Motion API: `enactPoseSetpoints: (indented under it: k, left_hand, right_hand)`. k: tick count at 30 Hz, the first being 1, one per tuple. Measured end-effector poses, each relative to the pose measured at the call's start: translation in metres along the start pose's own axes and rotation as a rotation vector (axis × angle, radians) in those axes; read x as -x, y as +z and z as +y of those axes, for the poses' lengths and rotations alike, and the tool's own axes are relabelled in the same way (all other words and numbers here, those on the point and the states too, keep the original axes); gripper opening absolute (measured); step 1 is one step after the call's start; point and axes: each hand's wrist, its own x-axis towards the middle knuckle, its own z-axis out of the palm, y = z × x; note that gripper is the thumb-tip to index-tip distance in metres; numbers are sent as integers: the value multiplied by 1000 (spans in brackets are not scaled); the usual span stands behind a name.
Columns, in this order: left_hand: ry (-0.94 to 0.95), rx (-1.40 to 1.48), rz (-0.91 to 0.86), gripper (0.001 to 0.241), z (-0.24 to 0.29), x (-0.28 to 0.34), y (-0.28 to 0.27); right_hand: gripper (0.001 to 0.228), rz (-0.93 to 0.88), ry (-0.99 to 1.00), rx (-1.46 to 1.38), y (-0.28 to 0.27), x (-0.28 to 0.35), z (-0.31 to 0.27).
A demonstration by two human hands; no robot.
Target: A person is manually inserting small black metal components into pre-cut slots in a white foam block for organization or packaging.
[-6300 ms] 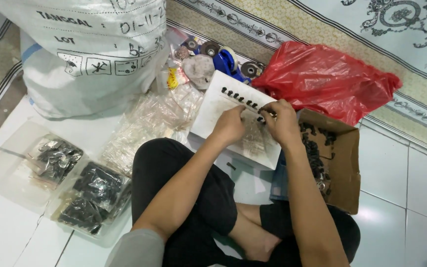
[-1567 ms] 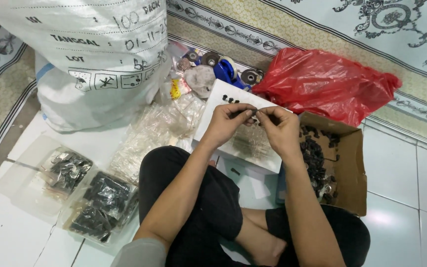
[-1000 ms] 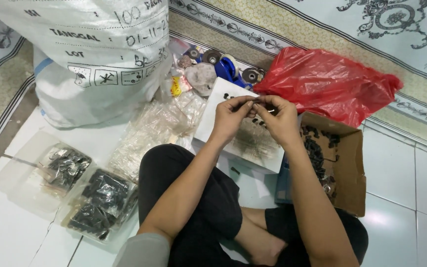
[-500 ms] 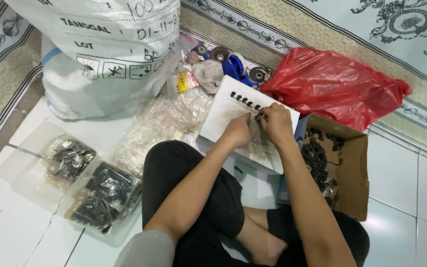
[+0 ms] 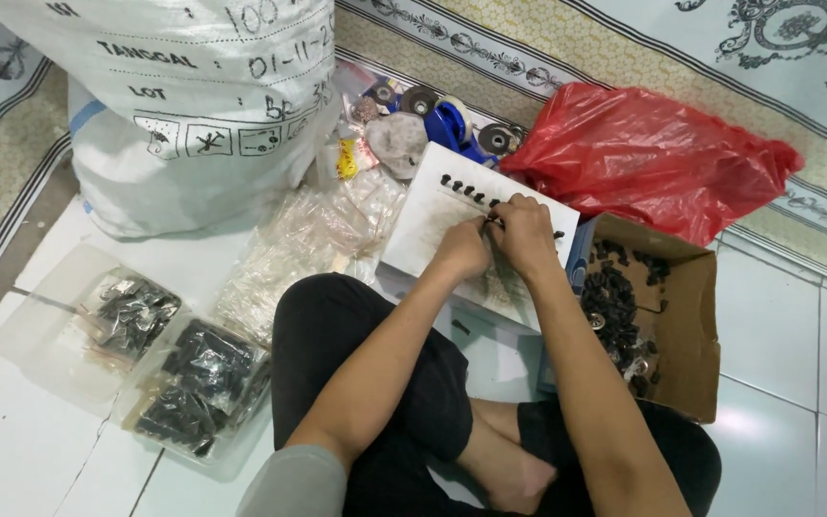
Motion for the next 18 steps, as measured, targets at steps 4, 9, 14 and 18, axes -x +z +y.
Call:
enactPoseSetpoints:
  k: [4, 9, 14, 18]
  left_hand:
    - [-4, 29, 4, 60, -2, 0, 2]
    - [20, -37, 24, 63, -4, -3, 4]
    - [201, -226, 166, 51, 31, 47, 2]
    - [735, -346, 322, 35, 31, 56, 50]
  right_hand:
    - [15, 0, 8, -16, -2, 4, -1]
    - [17, 104, 45, -164, -22, 18, -2]
    - [18, 281, 63, -255, -42, 62, 51]
    - [18, 267, 280, -246, -52, 122, 113]
